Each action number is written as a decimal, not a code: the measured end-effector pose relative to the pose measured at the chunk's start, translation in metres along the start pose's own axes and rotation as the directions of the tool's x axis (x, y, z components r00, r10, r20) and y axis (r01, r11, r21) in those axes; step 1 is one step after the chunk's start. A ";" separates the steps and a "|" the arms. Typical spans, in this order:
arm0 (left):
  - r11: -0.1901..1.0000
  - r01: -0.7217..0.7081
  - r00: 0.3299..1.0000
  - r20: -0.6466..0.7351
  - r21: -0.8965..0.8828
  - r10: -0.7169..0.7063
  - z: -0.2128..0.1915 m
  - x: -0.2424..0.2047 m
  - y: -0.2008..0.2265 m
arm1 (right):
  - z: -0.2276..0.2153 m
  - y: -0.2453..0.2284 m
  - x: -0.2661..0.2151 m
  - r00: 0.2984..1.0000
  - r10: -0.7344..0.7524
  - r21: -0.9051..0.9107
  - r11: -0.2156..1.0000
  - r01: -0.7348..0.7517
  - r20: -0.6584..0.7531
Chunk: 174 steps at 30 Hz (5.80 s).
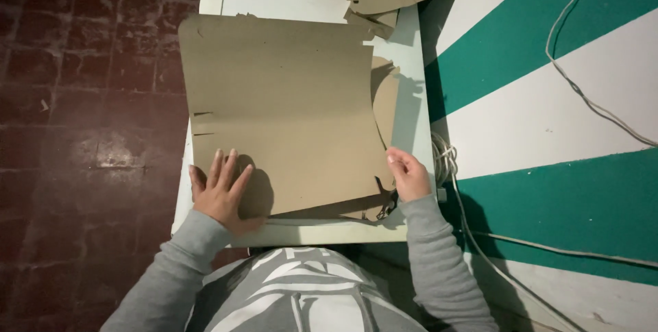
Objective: The person folds cardboard sheets by hand, using scissors to cut notches into the edges before stacking them on a table.
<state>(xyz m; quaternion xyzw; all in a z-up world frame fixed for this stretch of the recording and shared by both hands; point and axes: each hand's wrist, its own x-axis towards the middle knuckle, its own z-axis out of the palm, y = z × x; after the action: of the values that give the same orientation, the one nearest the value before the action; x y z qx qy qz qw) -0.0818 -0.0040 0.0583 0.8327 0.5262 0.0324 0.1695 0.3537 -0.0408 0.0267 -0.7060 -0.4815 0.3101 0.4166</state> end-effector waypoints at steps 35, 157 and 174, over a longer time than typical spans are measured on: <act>0.952 -0.286 0.864 -0.459 -0.108 0.208 -0.031 -0.037 -0.002 | -0.013 0.019 -0.014 0.978 0.202 0.528 0.836 -0.147 -0.048; 0.875 -0.434 0.759 -0.611 -0.215 0.226 0.023 0.059 0.045 | -0.025 -0.012 -0.002 0.711 -0.638 -0.114 0.715 0.689 0.295; 0.362 -0.459 0.862 -0.505 -0.811 -0.037 -0.041 0.047 -0.048 | -0.060 0.077 0.040 0.986 -0.118 0.361 0.930 0.069 0.116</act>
<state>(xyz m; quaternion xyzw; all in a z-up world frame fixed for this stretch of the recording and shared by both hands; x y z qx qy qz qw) -0.1122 0.0664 0.0760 0.6306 0.3275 0.5253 0.4681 0.4504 -0.0356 -0.0152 -0.5726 -0.4778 0.4190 0.5180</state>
